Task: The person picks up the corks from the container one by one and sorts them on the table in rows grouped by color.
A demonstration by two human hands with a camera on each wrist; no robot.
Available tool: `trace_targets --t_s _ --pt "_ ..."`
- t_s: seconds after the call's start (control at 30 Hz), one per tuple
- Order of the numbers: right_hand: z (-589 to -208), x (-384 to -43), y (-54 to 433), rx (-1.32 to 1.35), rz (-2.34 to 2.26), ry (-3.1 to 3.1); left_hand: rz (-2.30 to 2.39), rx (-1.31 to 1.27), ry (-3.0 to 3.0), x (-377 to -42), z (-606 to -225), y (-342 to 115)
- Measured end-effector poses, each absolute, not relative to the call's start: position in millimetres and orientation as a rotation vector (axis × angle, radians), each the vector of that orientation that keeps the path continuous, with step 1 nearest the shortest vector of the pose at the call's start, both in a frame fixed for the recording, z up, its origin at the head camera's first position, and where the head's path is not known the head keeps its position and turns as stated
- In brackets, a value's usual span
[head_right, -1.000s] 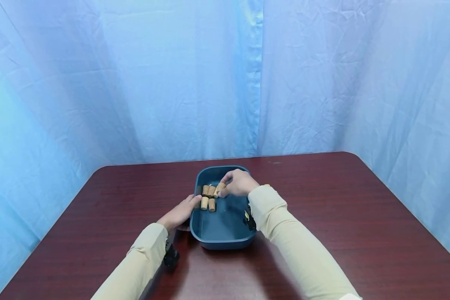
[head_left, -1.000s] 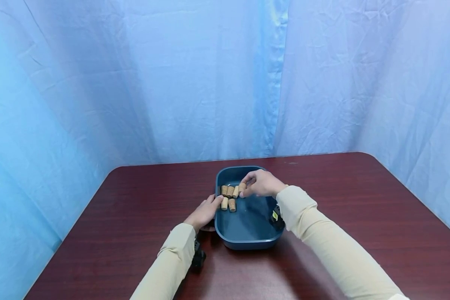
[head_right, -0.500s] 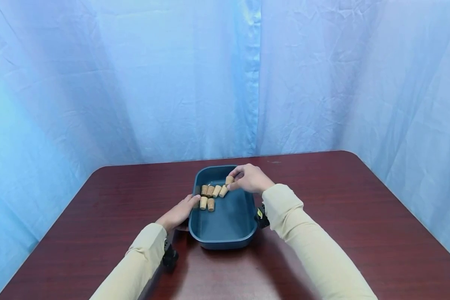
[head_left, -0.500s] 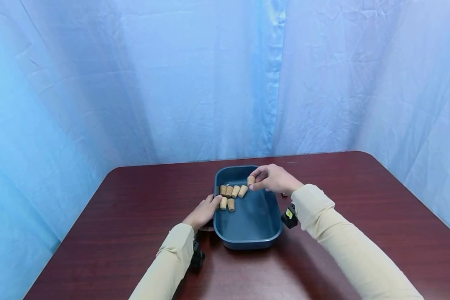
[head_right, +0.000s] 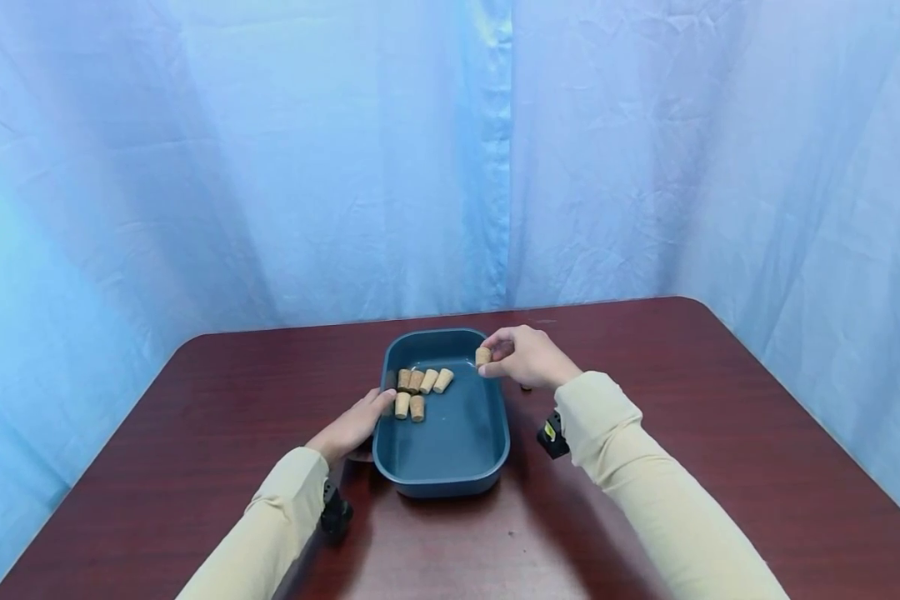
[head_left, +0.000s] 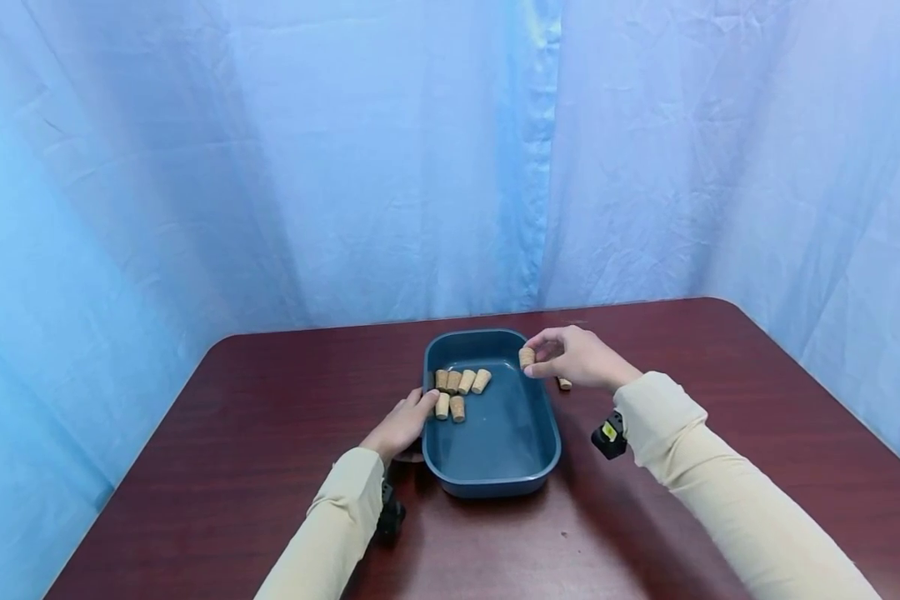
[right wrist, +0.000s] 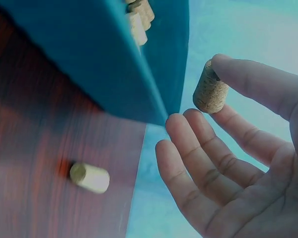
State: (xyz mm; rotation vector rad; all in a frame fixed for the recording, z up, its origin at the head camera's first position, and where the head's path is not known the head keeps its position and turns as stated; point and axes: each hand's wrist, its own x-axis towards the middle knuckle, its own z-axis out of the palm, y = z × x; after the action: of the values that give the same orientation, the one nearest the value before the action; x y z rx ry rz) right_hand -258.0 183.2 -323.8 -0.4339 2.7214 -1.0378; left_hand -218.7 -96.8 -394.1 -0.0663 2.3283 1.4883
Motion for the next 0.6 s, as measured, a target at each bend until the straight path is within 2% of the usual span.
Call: trace_targets --t_s 0.6 --pt "-353.7 -243.8 222.5 -0.471 -0.966 2.81 1.471 -0.054 2.354 -219.0 -395.6 -96.4"
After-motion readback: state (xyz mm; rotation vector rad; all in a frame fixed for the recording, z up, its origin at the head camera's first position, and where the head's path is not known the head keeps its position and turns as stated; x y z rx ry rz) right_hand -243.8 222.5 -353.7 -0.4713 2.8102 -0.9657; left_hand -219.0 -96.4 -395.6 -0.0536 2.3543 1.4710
